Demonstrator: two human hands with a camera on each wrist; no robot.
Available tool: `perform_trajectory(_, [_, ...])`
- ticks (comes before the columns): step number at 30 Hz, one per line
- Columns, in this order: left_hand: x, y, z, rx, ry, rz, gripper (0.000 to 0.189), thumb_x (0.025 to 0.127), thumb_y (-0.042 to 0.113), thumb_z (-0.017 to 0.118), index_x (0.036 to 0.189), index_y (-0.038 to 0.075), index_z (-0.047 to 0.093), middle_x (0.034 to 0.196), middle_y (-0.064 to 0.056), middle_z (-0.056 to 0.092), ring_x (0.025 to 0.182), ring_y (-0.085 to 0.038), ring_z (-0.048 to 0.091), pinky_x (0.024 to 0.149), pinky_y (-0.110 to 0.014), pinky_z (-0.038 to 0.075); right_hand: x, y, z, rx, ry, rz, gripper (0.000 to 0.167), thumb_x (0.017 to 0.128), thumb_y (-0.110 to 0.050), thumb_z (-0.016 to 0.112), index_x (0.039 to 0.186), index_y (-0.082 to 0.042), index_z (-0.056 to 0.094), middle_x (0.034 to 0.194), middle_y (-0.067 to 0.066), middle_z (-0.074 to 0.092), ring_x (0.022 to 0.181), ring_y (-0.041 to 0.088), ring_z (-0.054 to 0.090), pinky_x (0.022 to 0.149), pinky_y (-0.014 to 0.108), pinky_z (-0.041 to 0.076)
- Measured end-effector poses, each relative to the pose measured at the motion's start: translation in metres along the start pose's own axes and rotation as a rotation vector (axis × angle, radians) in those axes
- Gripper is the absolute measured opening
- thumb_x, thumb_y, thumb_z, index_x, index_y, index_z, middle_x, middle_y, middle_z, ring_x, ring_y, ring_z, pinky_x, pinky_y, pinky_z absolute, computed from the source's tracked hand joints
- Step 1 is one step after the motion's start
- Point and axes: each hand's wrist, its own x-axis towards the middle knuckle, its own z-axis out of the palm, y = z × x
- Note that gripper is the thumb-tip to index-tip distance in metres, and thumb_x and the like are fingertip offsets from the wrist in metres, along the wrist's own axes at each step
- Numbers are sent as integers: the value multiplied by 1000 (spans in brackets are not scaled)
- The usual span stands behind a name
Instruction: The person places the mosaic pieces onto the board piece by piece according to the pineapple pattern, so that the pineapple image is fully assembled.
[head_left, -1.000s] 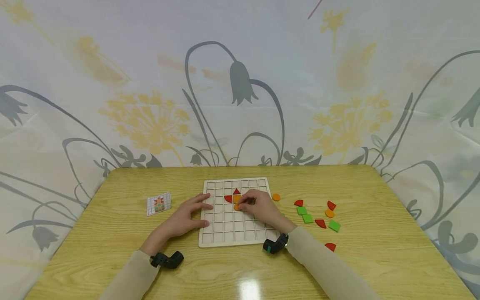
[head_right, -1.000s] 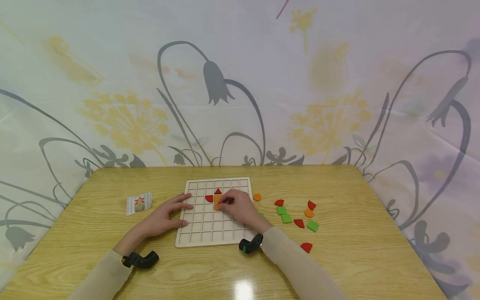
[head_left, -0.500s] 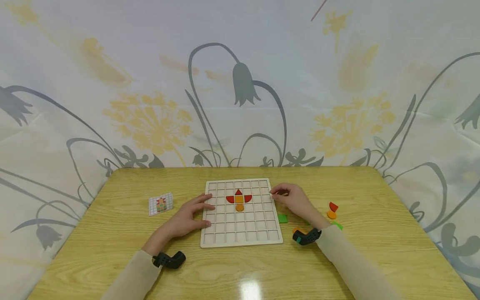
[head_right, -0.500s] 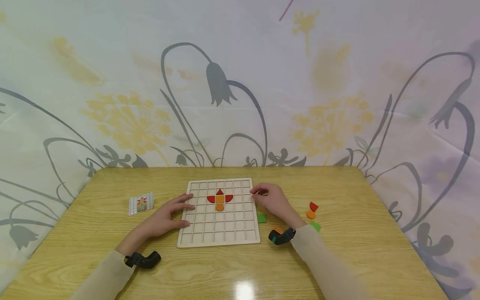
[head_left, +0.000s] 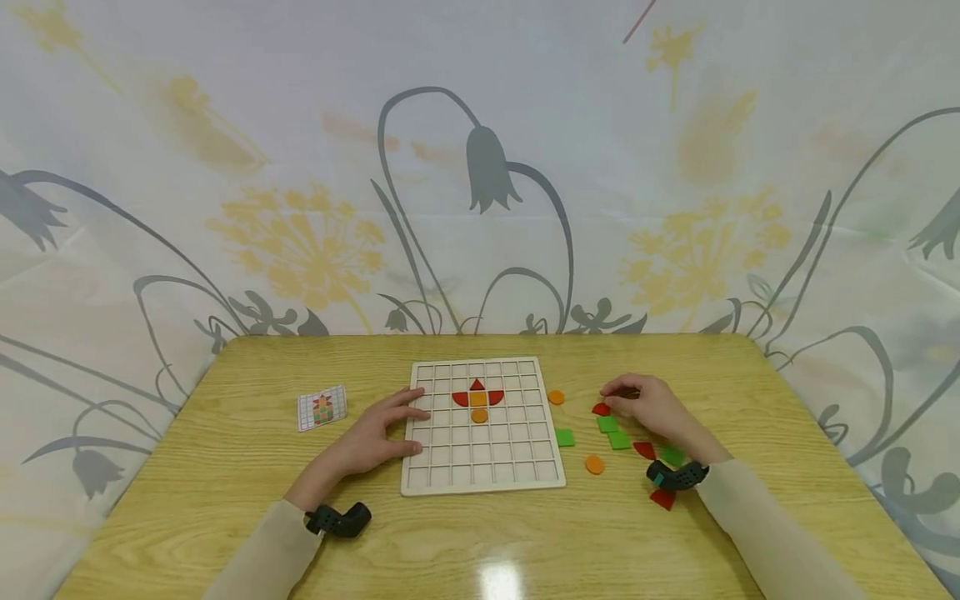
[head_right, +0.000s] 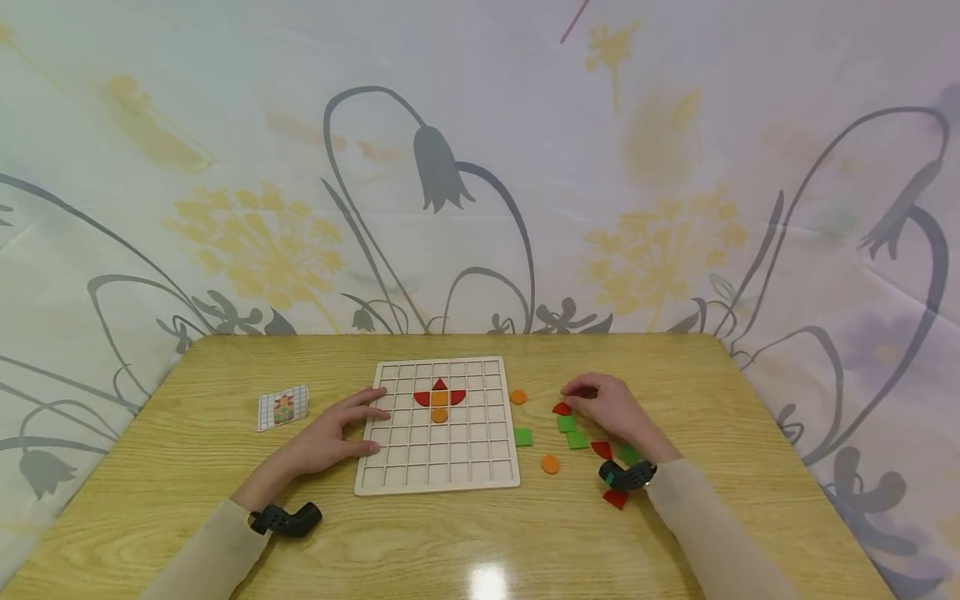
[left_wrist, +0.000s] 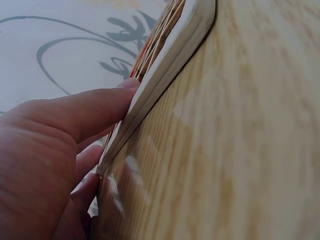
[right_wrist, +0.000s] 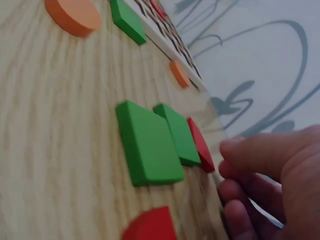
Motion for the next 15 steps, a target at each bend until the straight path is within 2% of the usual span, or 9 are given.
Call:
perform_trajectory(7, [1, 0, 0, -2, 7, 3, 42, 91, 23, 75, 127, 5, 67, 156, -18, 36, 146, -44, 23, 111, -66, 22, 2, 4, -5, 18, -111, -12, 23, 96, -15, 68, 116, -4, 71, 110, 9, 66, 91, 20, 61, 80, 33, 51])
perform_trajectory(11, [0, 2, 0, -2, 7, 4, 41, 91, 22, 74, 127, 4, 66, 156, -19, 35, 145, -44, 22, 110, -67, 22, 4, 4, -4, -9, -126, -35, 20, 96, -15, 68, 113, -5, 72, 109, 9, 64, 91, 19, 60, 80, 33, 51])
perform_trajectory(15, [0, 3, 0, -7, 7, 10, 41, 91, 21, 74, 128, 4, 66, 156, -20, 35, 145, -45, 22, 110, -68, 22, 5, 2, -3, -34, -119, -23, 16, 96, -13, 67, 109, -6, 73, 106, 8, 65, 90, 19, 59, 81, 34, 50])
